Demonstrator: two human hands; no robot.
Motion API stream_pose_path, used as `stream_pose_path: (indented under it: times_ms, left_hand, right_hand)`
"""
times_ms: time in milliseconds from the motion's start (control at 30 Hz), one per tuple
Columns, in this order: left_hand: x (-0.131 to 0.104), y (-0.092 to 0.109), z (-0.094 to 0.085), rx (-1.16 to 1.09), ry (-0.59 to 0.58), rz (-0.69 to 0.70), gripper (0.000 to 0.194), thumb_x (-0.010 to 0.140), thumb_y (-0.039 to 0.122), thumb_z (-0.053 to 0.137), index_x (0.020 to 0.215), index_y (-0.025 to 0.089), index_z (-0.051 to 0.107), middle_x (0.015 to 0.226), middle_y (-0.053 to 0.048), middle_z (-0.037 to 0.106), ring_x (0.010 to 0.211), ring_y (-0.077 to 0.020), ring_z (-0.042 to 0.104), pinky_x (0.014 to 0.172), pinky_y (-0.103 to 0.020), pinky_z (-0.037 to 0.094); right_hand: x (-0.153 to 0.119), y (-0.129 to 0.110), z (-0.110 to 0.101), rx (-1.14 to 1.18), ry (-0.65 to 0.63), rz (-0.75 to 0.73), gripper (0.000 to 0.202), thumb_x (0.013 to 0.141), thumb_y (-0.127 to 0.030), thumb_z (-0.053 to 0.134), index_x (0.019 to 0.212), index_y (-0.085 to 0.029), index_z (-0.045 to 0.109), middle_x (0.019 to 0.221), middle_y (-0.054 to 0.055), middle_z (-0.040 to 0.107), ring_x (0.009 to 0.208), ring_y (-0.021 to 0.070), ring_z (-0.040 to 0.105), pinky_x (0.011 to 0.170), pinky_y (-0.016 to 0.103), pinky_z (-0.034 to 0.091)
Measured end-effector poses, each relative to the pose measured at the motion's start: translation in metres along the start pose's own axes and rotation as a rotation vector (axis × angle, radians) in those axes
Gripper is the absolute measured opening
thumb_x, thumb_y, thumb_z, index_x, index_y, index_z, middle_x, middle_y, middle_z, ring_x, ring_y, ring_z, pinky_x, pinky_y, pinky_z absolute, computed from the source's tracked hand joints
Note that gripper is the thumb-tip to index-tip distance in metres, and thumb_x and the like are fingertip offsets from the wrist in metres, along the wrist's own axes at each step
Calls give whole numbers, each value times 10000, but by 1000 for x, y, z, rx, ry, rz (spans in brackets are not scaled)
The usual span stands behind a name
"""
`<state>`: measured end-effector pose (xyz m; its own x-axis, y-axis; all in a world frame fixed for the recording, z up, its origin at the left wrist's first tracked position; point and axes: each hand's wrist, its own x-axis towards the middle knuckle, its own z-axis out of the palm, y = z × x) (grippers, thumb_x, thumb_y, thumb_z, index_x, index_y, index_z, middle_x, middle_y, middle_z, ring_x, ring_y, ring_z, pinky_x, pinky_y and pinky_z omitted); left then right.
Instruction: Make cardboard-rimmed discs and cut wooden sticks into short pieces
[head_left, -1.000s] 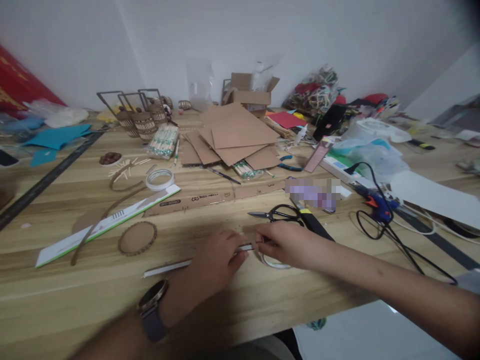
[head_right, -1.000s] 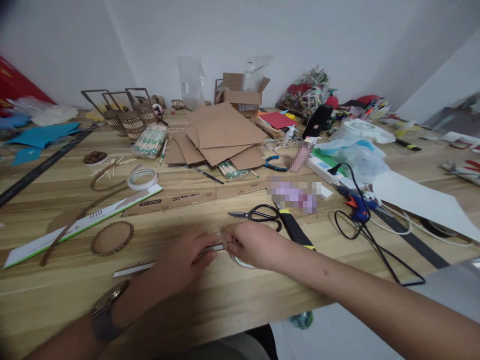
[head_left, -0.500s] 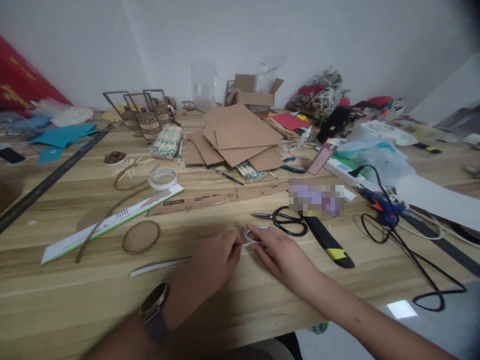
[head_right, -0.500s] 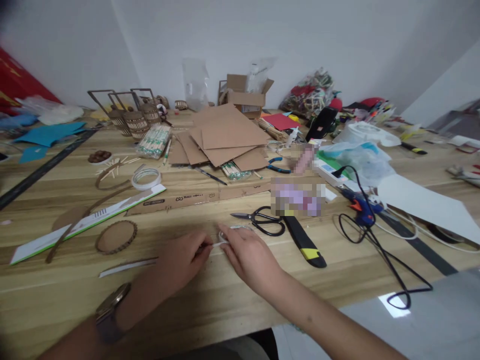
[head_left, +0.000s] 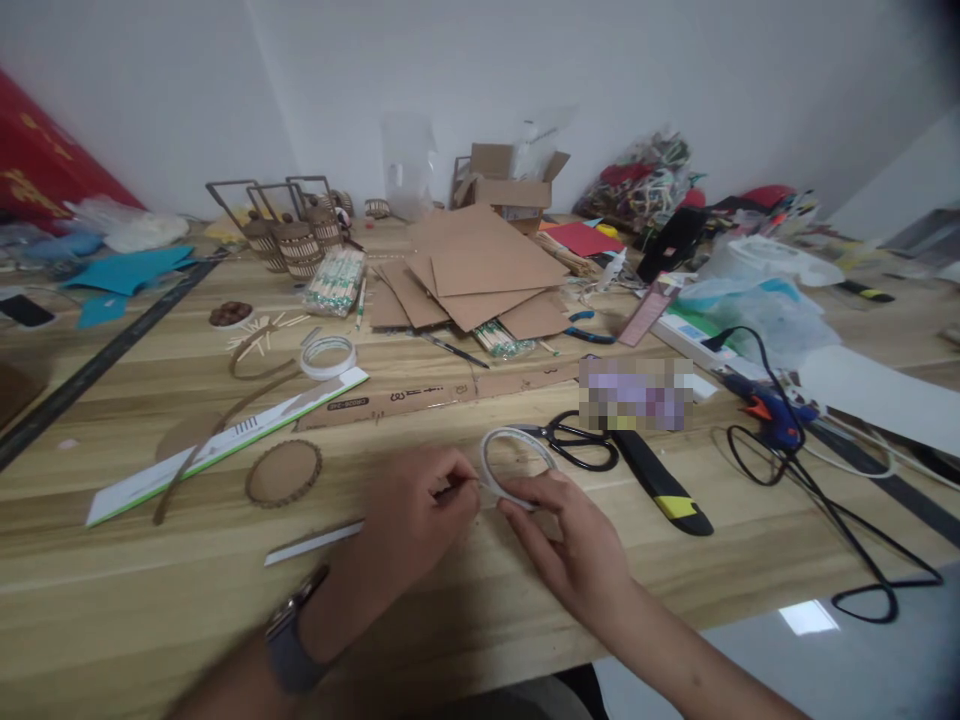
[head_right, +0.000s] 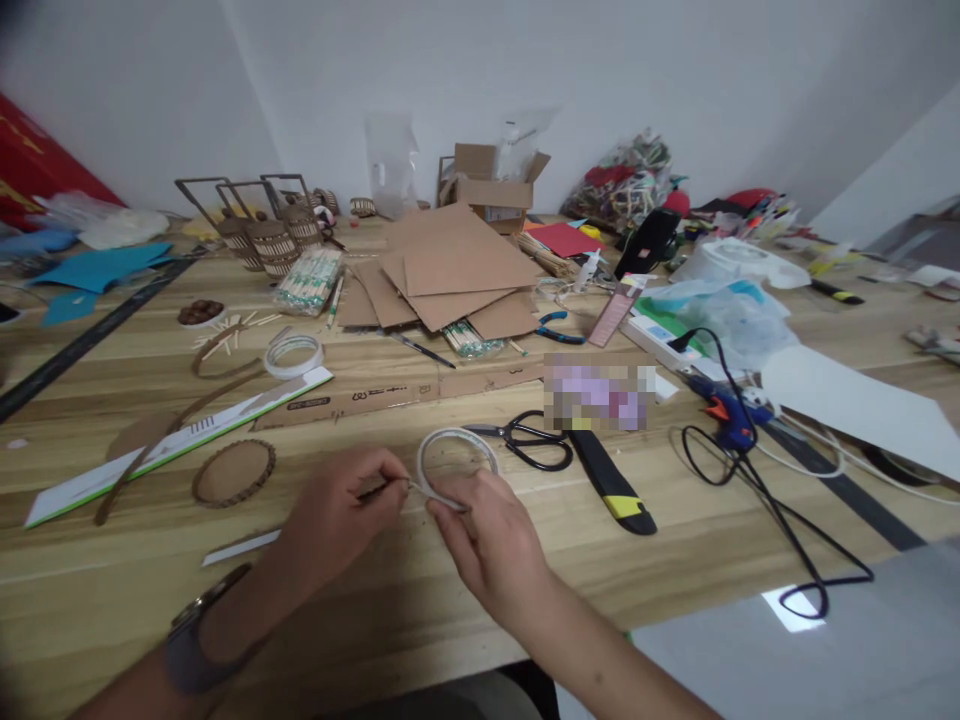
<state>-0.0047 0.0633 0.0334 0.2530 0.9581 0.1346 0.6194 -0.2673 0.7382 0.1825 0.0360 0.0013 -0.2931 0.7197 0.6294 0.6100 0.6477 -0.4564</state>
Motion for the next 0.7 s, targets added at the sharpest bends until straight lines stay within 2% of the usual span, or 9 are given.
stream_pose_path:
  times_ms: [67, 167, 200, 300, 367, 467, 567, 633, 700]
  left_hand:
    - [2, -2, -14, -105, 59, -75, 142, 773, 235, 504, 662, 216, 592, 636, 26, 626, 641, -168, 573, 614, -270, 428]
    - [8, -10, -41, -183, 263, -189, 185, 822, 315, 498, 706, 215, 601, 667, 26, 632, 620, -155, 563, 575, -253, 424]
    - [10, -12, -49, -185, 266, -193, 200, 840, 343, 503, 726, 215, 606, 673, 24, 637, 631, -156, 571, 585, -253, 432]
    - [12, -9, -58, -136, 71, -103, 223, 867, 382, 517, 803, 219, 654, 654, 33, 645, 603, -149, 573, 591, -254, 439]
    - [11, -4, -55, -107, -57, -50, 229, 881, 347, 493, 895, 226, 686, 682, 33, 674, 623, -153, 598, 611, -257, 453]
    - [6, 2, -47, -118, -153, -13, 292, 901, 302, 448, 1060, 238, 684, 748, 25, 711, 701, -169, 651, 671, -271, 485]
    - [1, 2, -41, -49, -187, 7, 353, 936, 282, 411, 1210, 248, 632, 799, 14, 734, 759, -183, 680, 720, -290, 498]
    - [-3, 0, -36, 41, -210, 37, 393, 958, 252, 378, 1299, 252, 575, 858, 3, 753, 804, -193, 691, 758, -309, 505]
    - [-7, -2, -30, 136, -216, 104, 429, 971, 216, 354, 1365, 242, 520, 1024, -38, 762, 921, -211, 691, 836, -339, 506]
  right_hand:
    - [-1, -1, -4, 13, 32, 9, 118, 967, -205, 532, 1061, -261, 575, 848, 46, 726, 732, 215, 691, 672, 332, 550]
    - [-4, 5, -10, 1, 25, 64, 86, 965, -204, 544, 1017, -253, 592, 847, 48, 726, 736, 209, 687, 671, 323, 544]
    - [-5, 9, -9, -5, 7, 79, 86, 968, -205, 542, 1021, -247, 596, 857, 51, 725, 753, 208, 685, 678, 320, 543]
    - [-4, 24, 0, -6, -97, 58, 105, 976, -203, 523, 1028, -221, 613, 881, 65, 720, 810, 216, 672, 716, 328, 540]
    - [-2, 32, 9, 20, -214, 25, 113, 973, -197, 521, 973, -208, 633, 861, 66, 717, 810, 216, 657, 726, 335, 531]
    - [3, 36, 16, 86, -357, 1, 133, 965, -233, 557, 883, -208, 659, 914, 69, 729, 871, 224, 652, 790, 359, 518]
    - [12, 26, 10, 172, -314, 90, 136, 960, -298, 574, 941, -212, 677, 990, 75, 733, 939, 230, 653, 843, 374, 502]
    - [19, 15, 2, 245, -270, 229, 151, 950, -328, 576, 982, -212, 668, 944, 64, 729, 883, 212, 659, 783, 333, 507]
    - [26, 4, -3, 313, -282, 341, 134, 916, -333, 599, 937, -215, 658, 861, 39, 712, 792, 186, 647, 702, 285, 496]
